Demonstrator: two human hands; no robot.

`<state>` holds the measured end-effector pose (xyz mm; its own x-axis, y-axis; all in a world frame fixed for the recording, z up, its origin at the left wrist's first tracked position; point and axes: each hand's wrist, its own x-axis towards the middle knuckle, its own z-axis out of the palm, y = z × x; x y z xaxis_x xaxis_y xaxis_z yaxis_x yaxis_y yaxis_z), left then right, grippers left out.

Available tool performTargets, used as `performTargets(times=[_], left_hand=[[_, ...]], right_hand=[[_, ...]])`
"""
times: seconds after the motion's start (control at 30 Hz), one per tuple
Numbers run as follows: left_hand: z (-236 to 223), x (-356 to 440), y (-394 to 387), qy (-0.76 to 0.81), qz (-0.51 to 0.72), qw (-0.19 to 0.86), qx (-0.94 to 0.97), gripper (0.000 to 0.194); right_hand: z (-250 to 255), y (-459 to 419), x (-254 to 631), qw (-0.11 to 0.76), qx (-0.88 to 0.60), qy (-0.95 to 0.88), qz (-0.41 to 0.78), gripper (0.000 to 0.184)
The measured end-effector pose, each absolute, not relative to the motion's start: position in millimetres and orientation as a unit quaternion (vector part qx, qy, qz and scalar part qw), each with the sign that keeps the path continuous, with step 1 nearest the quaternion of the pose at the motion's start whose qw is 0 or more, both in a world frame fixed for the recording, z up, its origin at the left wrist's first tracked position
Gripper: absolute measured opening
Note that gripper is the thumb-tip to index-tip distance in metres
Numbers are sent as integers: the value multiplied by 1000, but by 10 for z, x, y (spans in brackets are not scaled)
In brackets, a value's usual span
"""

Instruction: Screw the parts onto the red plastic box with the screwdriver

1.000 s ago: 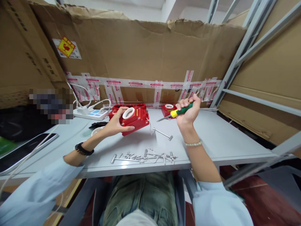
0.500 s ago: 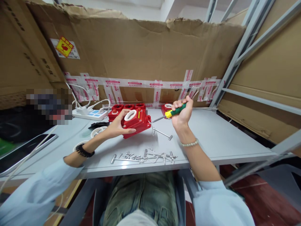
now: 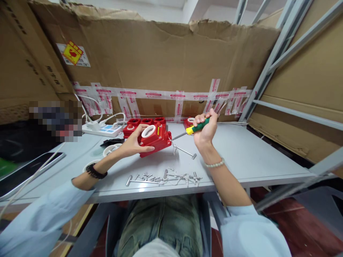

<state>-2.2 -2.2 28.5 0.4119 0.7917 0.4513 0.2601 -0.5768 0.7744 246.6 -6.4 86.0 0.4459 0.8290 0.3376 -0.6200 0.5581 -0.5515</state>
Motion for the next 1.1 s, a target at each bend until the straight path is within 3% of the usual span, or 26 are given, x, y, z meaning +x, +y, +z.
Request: performTargets(times=[0.23,0.53,0.77,0.93,1.1], left_hand=[[254,-114,78,366,447,303,758,71],[288,-198,123,381,459,290,748,72],[200,-188,184,385,430,265,772,68],[175,-235,246,403,441,268,756,70],[208,-222,220,411,434,289,748,69]], right_hand=[[763,-12,2413,807,-235,-392,374,17],[722,119,2622,720,-420,-485,263,33],[812,110,2723,610,-462,-511,392,11],[761,134,2820,553,-510,-531,390,20],[716,172,2815,581,-502,-498,402,25]])
